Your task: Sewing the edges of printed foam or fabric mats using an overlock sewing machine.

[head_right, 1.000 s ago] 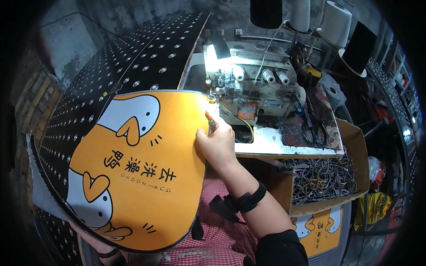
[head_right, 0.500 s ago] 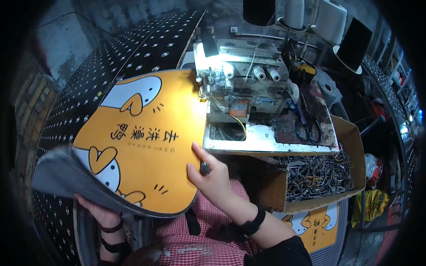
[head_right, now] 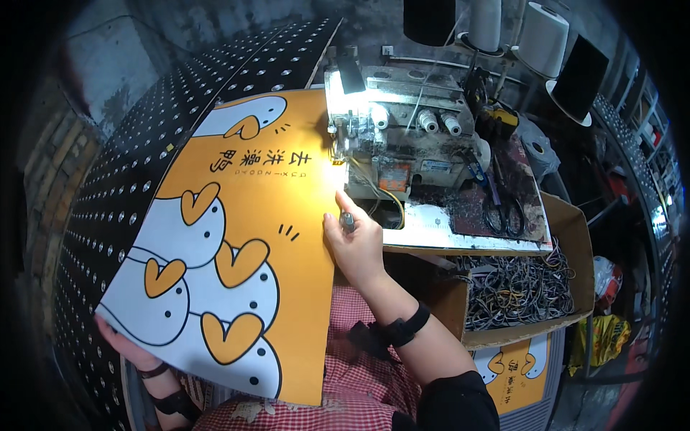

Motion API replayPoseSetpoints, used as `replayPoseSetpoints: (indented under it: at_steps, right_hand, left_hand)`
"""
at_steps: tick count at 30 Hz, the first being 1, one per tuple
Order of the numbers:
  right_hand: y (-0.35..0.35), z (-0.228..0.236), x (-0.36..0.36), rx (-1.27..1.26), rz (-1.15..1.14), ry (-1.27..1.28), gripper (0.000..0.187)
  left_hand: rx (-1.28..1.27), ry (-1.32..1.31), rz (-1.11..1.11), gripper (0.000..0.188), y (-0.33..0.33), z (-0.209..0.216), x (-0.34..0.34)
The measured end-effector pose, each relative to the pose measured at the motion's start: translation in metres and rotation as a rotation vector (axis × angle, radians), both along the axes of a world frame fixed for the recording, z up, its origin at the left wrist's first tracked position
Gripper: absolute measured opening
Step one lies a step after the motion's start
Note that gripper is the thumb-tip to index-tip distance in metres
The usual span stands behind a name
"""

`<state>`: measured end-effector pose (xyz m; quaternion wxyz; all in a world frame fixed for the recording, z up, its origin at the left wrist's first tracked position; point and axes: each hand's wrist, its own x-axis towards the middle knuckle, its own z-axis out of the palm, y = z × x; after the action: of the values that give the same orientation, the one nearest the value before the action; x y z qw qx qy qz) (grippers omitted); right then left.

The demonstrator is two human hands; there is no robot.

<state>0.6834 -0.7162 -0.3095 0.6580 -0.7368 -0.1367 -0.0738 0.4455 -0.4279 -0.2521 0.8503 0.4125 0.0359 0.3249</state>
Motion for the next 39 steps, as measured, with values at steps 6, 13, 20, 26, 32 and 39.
replayPoseSetpoints:
  at_steps: [6,13,20,26,32,39]
  right_hand:
    - [-0.008,0.002,-0.033,-0.087,0.026,0.055,0.041]
    - [-0.013,-0.005,-0.058,0.054,0.055,0.120,0.039]
    - [-0.017,-0.001,-0.071,0.112,0.091,0.164,0.033]
    - [-0.017,0.010,-0.065,0.104,0.054,0.116,0.021]
    - [-0.009,0.007,-0.030,0.014,-0.073,-0.052,0.011]
    - [0.001,-0.001,0.019,-0.166,-0.250,-0.261,0.009]
  left_hand:
    - [-0.309,0.178,0.165,0.045,0.026,-0.012,0.024]
    - [-0.225,0.252,0.194,0.042,0.046,-0.019,0.067]
    - [0.023,0.250,0.266,0.039,0.064,-0.022,0.116]
    - [0.057,0.240,0.205,0.042,0.067,-0.013,0.162]
    - [0.052,0.278,0.186,0.040,0.093,-0.017,0.212]
    - [0.001,0.368,0.162,0.029,0.113,-0.015,0.279]
